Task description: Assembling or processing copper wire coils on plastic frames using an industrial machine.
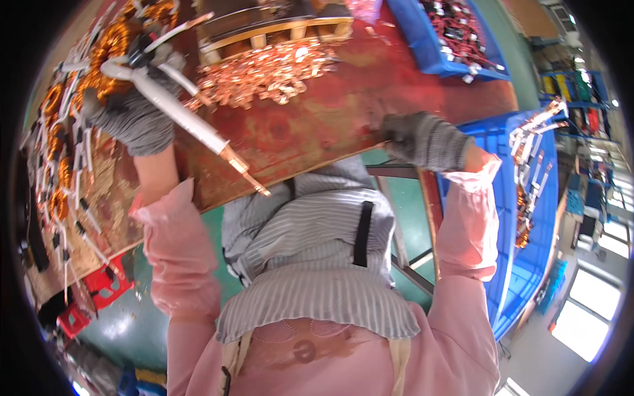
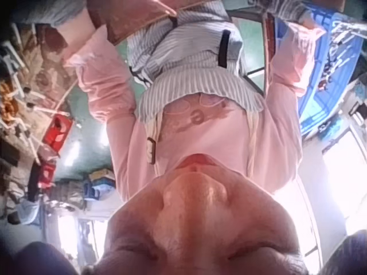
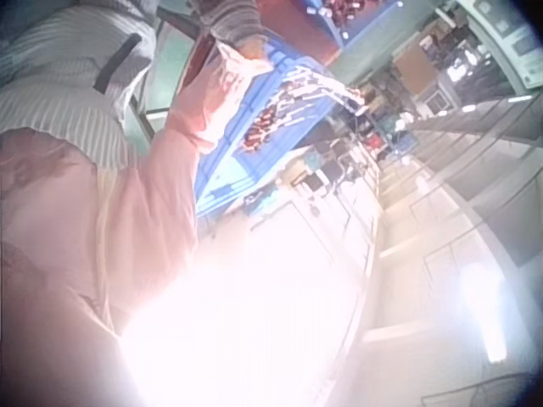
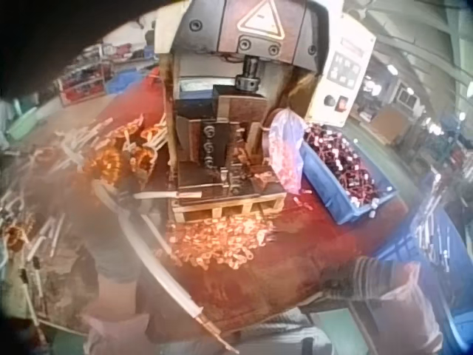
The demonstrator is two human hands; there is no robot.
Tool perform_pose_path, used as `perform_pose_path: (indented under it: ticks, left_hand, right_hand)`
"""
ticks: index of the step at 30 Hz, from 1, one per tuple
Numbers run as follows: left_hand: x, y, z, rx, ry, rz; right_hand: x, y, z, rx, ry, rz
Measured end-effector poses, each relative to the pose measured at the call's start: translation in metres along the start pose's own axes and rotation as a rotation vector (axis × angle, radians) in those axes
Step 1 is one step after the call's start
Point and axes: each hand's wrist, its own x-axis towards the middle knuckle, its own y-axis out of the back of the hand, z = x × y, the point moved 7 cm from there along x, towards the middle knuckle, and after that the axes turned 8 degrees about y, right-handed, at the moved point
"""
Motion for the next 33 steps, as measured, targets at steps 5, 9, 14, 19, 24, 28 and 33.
perform_pose_path:
  ticks: [5, 9, 14, 19, 24, 28, 33]
  left_hand:
    - [-0.002, -0.004, -0.014, -0.102, 0.176, -0.026]
    - [-0.004, -0.013, -0.035, -0.163, 0.236, -0.144]
    - [-0.008, -0.011, -0.037, 0.051, 0.177, 0.167]
    - [-0.01, -0.025, -0.052, -0.018, 0.268, 0.053]
    - [-0.009, -0.028, -0.056, 0.183, 0.278, 0.033]
    - [-0.009, -0.012, -0.051, 0.157, 0.202, 0.115]
    - [-0.009, -0.013, -0.052, 0.134, 0.238, 0.116]
  right_hand:
    - [-0.055, 0.011, 0.055, 0.688, -0.29, 0.452]
    - [-0.048, -0.001, 0.054, 0.71, -0.438, 0.465]
    - [-0.074, -0.014, 0.056, 0.654, -0.476, 0.283]
    - [-0.035, 0.006, 0.024, 0.53, -0.08, 0.653]
    - [0.024, 0.002, -0.007, 0.945, 0.044, 0.756]
    - [0.058, 0.011, -0.024, 0.988, 0.085, 0.83]
    - [0.071, 0.023, -0.034, 0.98, 0.092, 0.853]
